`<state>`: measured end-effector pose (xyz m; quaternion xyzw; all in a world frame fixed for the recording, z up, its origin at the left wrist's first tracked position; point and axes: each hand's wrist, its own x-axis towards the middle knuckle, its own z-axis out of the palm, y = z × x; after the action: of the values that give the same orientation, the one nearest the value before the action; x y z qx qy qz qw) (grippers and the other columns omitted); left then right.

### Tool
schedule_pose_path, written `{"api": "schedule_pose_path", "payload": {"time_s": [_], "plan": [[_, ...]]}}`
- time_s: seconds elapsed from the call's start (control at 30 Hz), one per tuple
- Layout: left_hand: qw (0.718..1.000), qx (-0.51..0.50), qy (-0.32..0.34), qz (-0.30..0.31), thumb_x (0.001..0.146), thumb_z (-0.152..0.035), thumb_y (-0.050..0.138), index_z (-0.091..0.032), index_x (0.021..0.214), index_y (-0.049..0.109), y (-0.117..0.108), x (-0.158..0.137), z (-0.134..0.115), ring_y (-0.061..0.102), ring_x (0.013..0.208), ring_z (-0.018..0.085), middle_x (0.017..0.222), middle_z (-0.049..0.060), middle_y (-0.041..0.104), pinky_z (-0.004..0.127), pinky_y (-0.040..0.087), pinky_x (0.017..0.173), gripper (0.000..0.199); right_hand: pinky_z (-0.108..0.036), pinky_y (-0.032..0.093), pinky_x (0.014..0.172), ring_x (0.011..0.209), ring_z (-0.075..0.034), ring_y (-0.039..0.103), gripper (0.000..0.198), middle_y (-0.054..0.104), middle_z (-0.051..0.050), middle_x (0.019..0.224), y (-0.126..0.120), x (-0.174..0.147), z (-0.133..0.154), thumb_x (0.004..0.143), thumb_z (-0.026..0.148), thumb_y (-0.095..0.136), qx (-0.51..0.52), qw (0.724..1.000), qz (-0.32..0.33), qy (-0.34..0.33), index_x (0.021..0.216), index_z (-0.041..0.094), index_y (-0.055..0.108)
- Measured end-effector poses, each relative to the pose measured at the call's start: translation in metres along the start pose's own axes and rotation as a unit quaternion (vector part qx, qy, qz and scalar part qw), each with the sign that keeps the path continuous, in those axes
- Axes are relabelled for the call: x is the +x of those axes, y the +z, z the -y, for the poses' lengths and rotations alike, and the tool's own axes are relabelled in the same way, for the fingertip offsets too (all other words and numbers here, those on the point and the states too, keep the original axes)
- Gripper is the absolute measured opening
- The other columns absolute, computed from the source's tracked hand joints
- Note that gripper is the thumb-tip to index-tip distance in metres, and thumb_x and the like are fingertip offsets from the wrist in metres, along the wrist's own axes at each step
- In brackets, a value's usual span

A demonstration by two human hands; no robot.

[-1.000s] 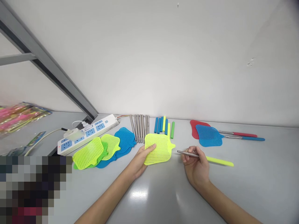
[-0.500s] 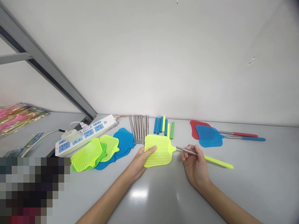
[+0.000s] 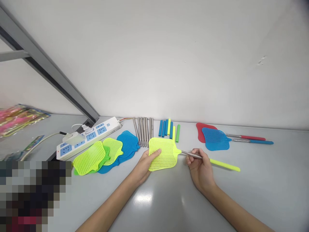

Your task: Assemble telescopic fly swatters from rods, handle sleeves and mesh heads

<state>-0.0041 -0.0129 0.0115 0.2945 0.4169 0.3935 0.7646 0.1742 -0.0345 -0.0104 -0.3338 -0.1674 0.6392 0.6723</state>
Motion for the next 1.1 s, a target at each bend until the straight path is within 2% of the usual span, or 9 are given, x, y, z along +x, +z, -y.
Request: {"api": "schedule_pose_path", "payload": {"time_s": [0.4, 0.67, 0.87, 1.1], "plan": [[0.998, 0.056, -0.023, 0.024, 0.073, -0.032, 0.054, -0.014, 0.108, 0.053, 0.000, -0.007, -0.005, 0.057, 0.089, 0.023, 0.108, 0.013, 0.056, 0.030, 0.047, 0.071, 0.039, -0.025, 0.033, 0.047, 0.043, -0.011, 0.042, 0.027, 0.041, 0.004, 0.047, -0.001, 0.002, -0.001, 0.078, 0.033, 0.042, -0.029, 1.000, -0.013, 0.001, 0.056, 0.019, 0.046], [0.997, 0.072, -0.010, 0.005, 0.071, -0.035, 0.056, -0.014, 0.105, 0.056, 0.006, -0.009, -0.003, 0.060, 0.084, 0.022, 0.100, 0.013, 0.061, 0.033, 0.045, 0.075, 0.040, -0.024, 0.034, 0.046, 0.043, -0.010, 0.040, 0.027, 0.039, 0.004, 0.046, 0.000, 0.003, -0.003, 0.077, 0.034, 0.044, -0.051, 0.998, -0.031, -0.008, 0.055, 0.019, 0.044], [0.996, 0.090, -0.004, -0.010, 0.071, -0.035, 0.056, -0.013, 0.105, 0.056, 0.006, -0.010, 0.000, 0.060, 0.083, 0.022, 0.100, 0.012, 0.061, 0.032, 0.046, 0.073, 0.040, -0.024, 0.032, 0.044, 0.042, -0.009, 0.038, 0.027, 0.037, 0.005, 0.047, -0.001, 0.003, -0.004, 0.077, 0.033, 0.044, -0.046, 0.998, -0.030, -0.013, 0.054, 0.018, 0.044], [0.997, 0.078, -0.011, -0.013, 0.071, -0.035, 0.057, -0.012, 0.106, 0.054, 0.005, -0.010, -0.004, 0.059, 0.085, 0.023, 0.102, 0.013, 0.060, 0.032, 0.047, 0.072, 0.042, -0.023, 0.033, 0.046, 0.044, -0.009, 0.040, 0.027, 0.041, 0.004, 0.048, 0.001, 0.002, -0.001, 0.076, 0.035, 0.045, -0.060, 0.998, -0.026, 0.008, 0.057, 0.018, 0.050]]}}
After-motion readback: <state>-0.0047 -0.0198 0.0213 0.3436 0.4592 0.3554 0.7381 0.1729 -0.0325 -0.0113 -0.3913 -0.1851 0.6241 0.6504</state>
